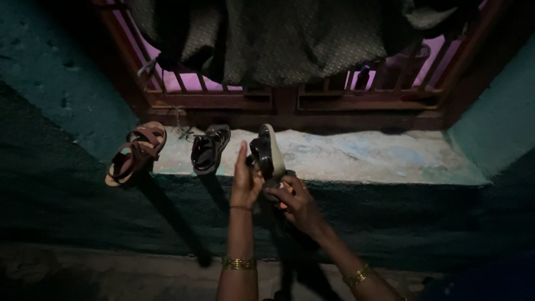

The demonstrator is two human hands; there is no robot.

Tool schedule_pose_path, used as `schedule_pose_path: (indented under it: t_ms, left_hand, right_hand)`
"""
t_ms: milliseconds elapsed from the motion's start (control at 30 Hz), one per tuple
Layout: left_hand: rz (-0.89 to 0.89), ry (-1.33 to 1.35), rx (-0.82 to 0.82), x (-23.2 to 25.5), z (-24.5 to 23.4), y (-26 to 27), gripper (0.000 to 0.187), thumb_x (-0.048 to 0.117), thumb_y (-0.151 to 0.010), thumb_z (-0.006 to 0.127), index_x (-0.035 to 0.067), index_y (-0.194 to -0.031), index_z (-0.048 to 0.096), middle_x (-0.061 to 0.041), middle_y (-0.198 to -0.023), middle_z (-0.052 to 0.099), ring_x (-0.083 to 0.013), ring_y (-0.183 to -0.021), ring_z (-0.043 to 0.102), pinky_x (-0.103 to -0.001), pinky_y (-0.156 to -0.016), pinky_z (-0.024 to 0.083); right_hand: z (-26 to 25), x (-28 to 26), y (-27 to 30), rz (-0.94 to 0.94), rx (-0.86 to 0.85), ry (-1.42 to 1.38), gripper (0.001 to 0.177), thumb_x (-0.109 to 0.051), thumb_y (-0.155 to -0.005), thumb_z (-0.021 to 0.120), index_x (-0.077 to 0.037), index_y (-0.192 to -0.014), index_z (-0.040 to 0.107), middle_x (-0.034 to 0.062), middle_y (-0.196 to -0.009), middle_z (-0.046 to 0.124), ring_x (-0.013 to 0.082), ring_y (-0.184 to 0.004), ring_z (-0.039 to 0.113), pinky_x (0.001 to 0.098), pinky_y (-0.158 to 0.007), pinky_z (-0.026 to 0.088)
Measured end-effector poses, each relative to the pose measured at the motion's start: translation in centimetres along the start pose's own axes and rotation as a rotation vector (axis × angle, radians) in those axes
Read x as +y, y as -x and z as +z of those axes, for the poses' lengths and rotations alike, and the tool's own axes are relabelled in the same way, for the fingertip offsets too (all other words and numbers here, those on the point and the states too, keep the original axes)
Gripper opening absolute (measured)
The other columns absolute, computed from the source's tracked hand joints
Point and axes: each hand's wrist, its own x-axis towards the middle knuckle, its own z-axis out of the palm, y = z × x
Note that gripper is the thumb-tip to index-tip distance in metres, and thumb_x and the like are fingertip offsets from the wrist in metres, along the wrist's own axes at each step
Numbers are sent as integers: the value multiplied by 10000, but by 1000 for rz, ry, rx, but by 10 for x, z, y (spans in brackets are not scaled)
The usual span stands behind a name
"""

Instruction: The person wipes several pairs of shoes with a dark cloth, handling each shoe individually and placing them on a window sill. The person retrieves shoes from a blue crate, wipes them, and arranges them in a row.

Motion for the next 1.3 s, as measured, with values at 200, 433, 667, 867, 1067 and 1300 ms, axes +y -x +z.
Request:
schedule_pose_path:
  t_ms: [200,433,667,867,1067,1300]
  left_hand:
    - [29,-322,271,16,44,32,787,276,-866,728,276,-1494,253,-192,-1157,688,-240,-940,751,-333,-717,668]
    - [92,-277,225,11,38,39,581,227,-881,679,97,-1401,455,-178,-1107,674,-338,-947,672,-426,-705,583]
    - [3,108,115,-14,-6,29,388,287,-982,552,28,-1254,649,-125,-1137,719,-231,-1003,712,-355,-826,612]
    - [15,103,88,-21,-28,28,313,218,-1009,632,18,-1251,626,-108,-1137,683,-215,-993,688,-328,-821,603]
    - [-75,-11,78,-14,-19,38,435,302,-962,638,-13,-1258,590,-161,-1017,665,-259,-795,701,-344,-604,580]
    - [-88,-56,142,-12,-16,42,481,301,-961,627,-38,-1298,574,-188,-1052,670,-270,-808,714,-350,-630,601]
  right_hand:
    - [-16,-9,-6,-104,118,-203,592,91,-715,803,-166,-1237,694,120,-1357,545,333,-1308,588,425,-1028,598]
    - [-48,-20,-30,215,279,-416,590,102,-658,744,-135,-1196,699,116,-1334,530,313,-1300,585,419,-1082,559]
    - [-12,-7,-71,88,121,-466,503,-4,-686,736,-126,-1174,726,114,-1302,558,318,-1318,560,446,-1041,524]
    - [-4,31,-99,188,64,-420,473,-14,-721,733,-148,-1174,741,103,-1244,598,302,-1228,631,432,-989,568]
    - [-5,74,-120,343,95,-230,569,-34,-743,784,-176,-1288,704,125,-1286,605,321,-1222,623,414,-994,564]
    - [9,64,-107,489,210,-299,651,-67,-832,787,-139,-1430,539,152,-1388,596,321,-1280,619,424,-1038,557]
